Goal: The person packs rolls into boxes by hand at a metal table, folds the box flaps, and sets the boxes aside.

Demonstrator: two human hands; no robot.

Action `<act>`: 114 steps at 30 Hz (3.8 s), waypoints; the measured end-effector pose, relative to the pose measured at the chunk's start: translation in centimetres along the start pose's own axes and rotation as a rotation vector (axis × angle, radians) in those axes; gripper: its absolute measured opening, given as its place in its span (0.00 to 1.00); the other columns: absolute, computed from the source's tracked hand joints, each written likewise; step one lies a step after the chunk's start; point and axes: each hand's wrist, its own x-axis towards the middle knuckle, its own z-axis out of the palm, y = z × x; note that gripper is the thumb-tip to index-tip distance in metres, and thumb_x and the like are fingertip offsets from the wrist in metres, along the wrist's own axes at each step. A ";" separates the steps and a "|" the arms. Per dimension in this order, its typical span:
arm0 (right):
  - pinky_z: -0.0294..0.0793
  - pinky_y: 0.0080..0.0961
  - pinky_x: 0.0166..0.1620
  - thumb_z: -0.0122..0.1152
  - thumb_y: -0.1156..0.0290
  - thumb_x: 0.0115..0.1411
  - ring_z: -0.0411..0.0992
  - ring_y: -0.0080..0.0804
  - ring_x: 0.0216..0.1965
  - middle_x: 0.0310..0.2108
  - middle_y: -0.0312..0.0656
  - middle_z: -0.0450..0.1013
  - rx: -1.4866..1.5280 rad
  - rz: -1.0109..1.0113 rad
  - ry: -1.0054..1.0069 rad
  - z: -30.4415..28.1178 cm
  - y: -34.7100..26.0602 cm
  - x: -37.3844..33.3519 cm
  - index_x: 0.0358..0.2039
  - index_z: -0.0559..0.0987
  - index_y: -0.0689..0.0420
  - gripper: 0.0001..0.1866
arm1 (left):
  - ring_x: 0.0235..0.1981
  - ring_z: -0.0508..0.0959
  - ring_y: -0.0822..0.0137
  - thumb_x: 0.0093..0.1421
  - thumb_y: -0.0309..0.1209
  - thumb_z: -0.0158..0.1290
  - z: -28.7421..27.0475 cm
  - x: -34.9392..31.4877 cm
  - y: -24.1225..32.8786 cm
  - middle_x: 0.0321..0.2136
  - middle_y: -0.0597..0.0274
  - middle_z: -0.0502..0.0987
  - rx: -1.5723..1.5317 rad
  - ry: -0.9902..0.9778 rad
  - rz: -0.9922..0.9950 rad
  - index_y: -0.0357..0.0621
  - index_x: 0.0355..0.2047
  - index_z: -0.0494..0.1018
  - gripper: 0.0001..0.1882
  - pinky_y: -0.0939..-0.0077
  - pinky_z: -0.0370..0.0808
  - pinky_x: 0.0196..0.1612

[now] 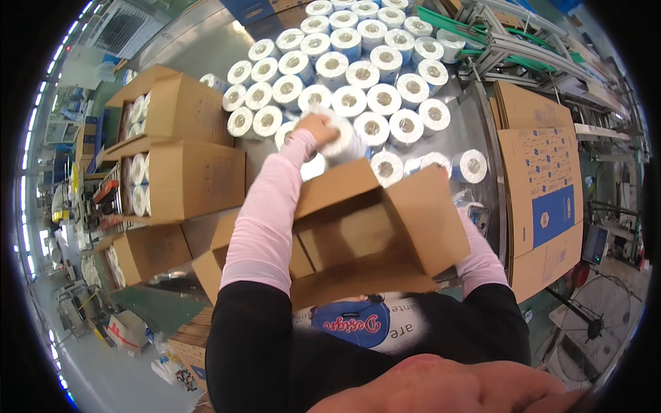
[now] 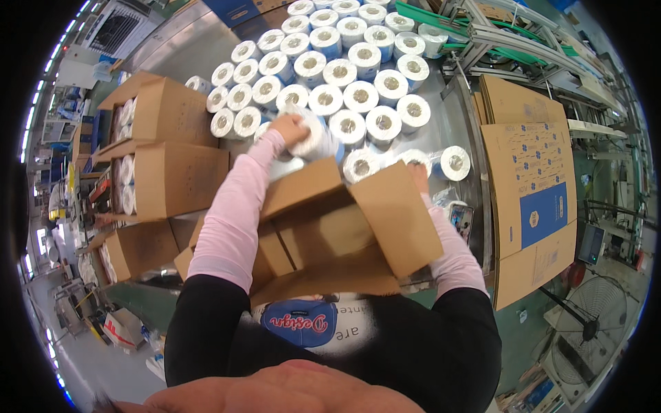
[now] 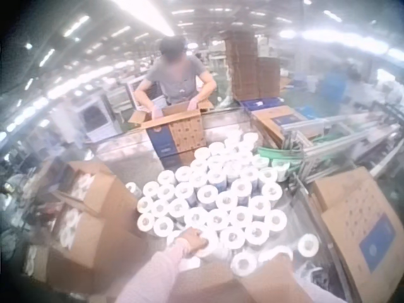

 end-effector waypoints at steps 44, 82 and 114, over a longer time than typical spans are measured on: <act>0.74 0.40 0.47 0.54 0.67 0.56 0.74 0.47 0.45 0.42 0.48 0.74 0.327 -0.081 -0.381 -13.3 -2.4 -1.3 0.41 0.76 0.53 0.12 | 0.57 0.68 0.50 0.62 0.37 0.48 5.4 -6.7 -1.9 0.52 0.50 0.73 0.235 -0.264 0.313 0.49 0.50 0.74 0.17 0.62 0.65 0.60; 0.73 0.35 0.43 0.57 0.67 0.58 0.74 0.34 0.39 0.37 0.43 0.76 1.771 0.033 0.144 -23.7 3.4 0.8 0.38 0.79 0.57 0.11 | 0.52 0.76 0.62 0.63 0.33 0.51 -8.7 -14.8 -4.0 0.51 0.55 0.74 -1.471 0.192 0.490 0.41 0.57 0.66 0.23 0.65 0.73 0.56; 0.68 0.38 0.56 0.61 0.71 0.50 0.68 0.46 0.53 0.51 0.48 0.71 0.358 -0.985 0.233 -32.1 -22.6 -3.9 0.49 0.75 0.54 0.23 | 0.45 0.78 0.62 0.55 0.29 0.58 1.3 -29.5 -11.8 0.44 0.54 0.79 -0.257 -0.117 0.311 0.40 0.52 0.72 0.23 0.69 0.74 0.50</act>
